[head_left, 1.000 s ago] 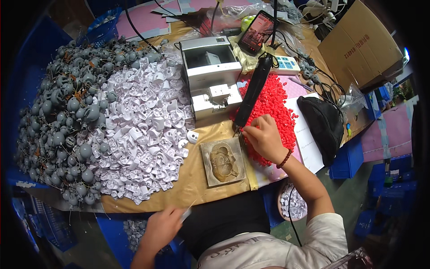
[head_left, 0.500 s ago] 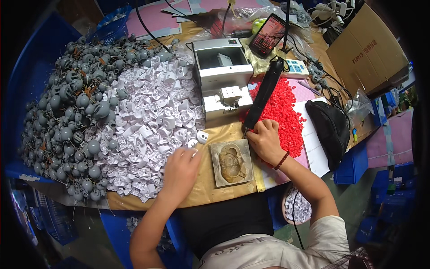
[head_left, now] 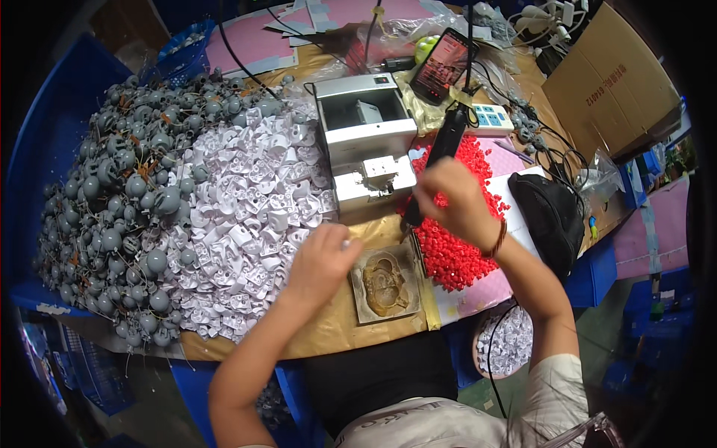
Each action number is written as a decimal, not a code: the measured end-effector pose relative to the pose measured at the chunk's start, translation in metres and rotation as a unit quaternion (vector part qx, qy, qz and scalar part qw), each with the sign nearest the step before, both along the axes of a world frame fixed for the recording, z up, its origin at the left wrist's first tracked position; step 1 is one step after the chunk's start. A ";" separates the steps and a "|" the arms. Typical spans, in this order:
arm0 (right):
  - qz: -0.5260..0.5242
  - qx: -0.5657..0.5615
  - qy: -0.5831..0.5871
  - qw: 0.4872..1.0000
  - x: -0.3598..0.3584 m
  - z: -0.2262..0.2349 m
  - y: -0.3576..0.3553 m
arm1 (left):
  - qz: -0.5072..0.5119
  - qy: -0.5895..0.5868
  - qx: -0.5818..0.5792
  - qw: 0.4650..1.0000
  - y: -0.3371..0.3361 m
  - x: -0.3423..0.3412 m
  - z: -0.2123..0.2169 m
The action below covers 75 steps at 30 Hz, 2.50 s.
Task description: Assembling small spherical toy parts using an electric screwdriver and a wooden jig.
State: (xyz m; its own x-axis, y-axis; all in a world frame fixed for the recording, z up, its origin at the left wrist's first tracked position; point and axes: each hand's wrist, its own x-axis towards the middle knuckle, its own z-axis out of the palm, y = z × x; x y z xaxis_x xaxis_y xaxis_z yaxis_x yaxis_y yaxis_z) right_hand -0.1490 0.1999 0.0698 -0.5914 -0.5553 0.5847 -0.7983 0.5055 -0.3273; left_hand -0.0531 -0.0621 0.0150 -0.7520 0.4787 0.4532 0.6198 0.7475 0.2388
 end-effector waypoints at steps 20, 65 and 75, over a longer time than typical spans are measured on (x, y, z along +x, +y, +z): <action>-0.018 0.270 -0.071 0.960 0.033 -0.057 0.069 | -0.039 -0.166 0.197 0.965 0.051 0.056 -0.059; 0.134 0.060 -0.063 0.987 0.099 -0.094 -0.011 | 0.264 -0.067 0.436 0.858 -0.244 -0.023 0.173; 0.060 -0.176 -0.145 0.972 0.068 -0.025 -0.001 | -0.118 -0.287 0.483 0.819 -0.105 0.016 0.192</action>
State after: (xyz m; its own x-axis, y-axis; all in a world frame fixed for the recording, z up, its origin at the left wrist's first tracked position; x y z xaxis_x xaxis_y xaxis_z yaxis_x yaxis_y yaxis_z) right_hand -0.0811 0.1989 0.0451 -0.7031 -0.4263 0.5692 -0.6927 0.2294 -0.6838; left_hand -0.0373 -0.1671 0.2066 -0.9115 0.2685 0.3116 0.2995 -0.0859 0.9502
